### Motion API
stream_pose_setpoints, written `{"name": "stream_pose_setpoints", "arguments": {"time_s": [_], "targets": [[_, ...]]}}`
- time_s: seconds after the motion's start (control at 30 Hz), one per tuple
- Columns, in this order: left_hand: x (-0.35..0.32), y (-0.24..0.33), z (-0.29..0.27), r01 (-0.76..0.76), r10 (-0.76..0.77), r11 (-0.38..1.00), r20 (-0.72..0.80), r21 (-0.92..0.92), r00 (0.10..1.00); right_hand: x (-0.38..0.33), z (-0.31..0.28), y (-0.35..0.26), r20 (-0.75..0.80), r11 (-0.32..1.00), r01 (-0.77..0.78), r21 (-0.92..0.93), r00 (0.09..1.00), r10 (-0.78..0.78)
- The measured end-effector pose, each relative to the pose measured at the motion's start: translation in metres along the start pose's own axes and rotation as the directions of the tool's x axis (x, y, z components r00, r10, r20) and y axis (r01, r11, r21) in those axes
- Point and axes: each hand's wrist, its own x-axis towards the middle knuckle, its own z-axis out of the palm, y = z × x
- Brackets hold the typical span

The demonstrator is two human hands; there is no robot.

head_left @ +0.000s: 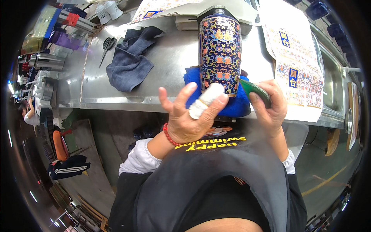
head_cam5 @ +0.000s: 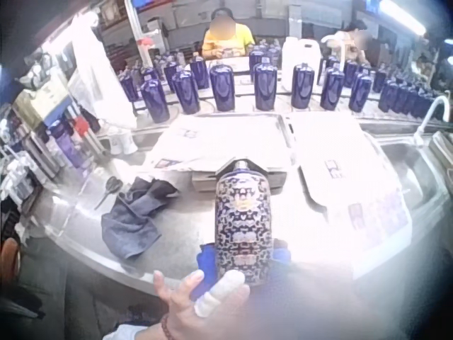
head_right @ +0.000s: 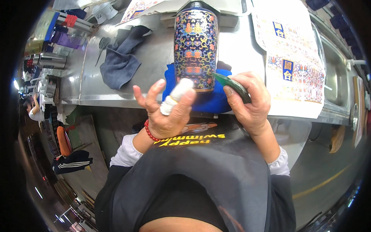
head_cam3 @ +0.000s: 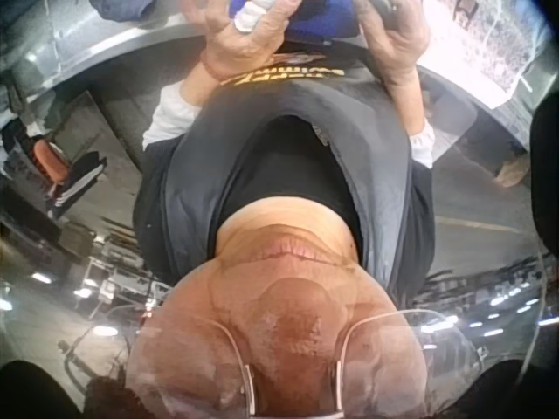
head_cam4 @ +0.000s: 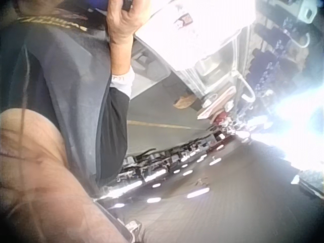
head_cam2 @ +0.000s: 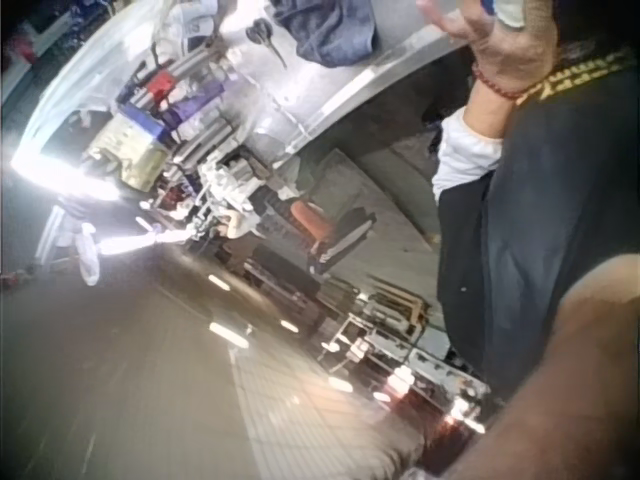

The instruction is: The person places a decorative label onto a blue bottle, smooths it with a green tool, and then moves several similar bottles on the floor. The person repeats the labeling process on another bottle.

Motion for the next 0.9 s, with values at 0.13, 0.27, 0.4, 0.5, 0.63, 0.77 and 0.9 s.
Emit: {"name": "stream_pose_setpoints", "arguments": {"time_s": [0.13,0.27,0.4,0.5,0.63,0.77,0.9], "targets": [[-0.004,-0.011,-0.007,0.172,-0.154,0.973,0.124,-0.153,0.980,0.000,0.007,-0.005,-0.016,0.971,0.188,-0.146,0.981,-0.192],[0.001,-0.015,0.001,0.242,-0.209,0.947,0.167,-0.212,0.963,0.000,0.014,-0.013,0.176,0.870,0.482,-0.108,0.870,-0.460],[0.010,-0.021,0.003,0.267,-0.216,0.930,0.214,-0.252,0.953,0.003,0.010,-0.016,0.116,0.907,0.410,-0.097,0.910,-0.399],[0.017,-0.019,0.001,0.192,-0.148,0.919,0.149,-0.344,0.978,0.002,0.005,-0.017,0.029,0.971,0.236,-0.036,0.972,-0.235],[0.028,-0.009,0.010,0.284,-0.229,0.874,0.182,-0.394,0.956,-0.007,0.002,-0.016,0.028,0.981,-0.100,0.165,0.995,0.097],[0.034,-0.009,0.014,0.290,-0.221,0.871,0.212,-0.397,0.952,-0.010,0.001,-0.009,0.025,0.975,-0.110,0.192,0.994,0.107],[0.031,-0.011,0.015,0.337,-0.258,0.797,0.222,-0.502,0.940,-0.008,0.006,-0.009,-0.001,0.968,-0.171,0.183,0.985,0.175]]}}
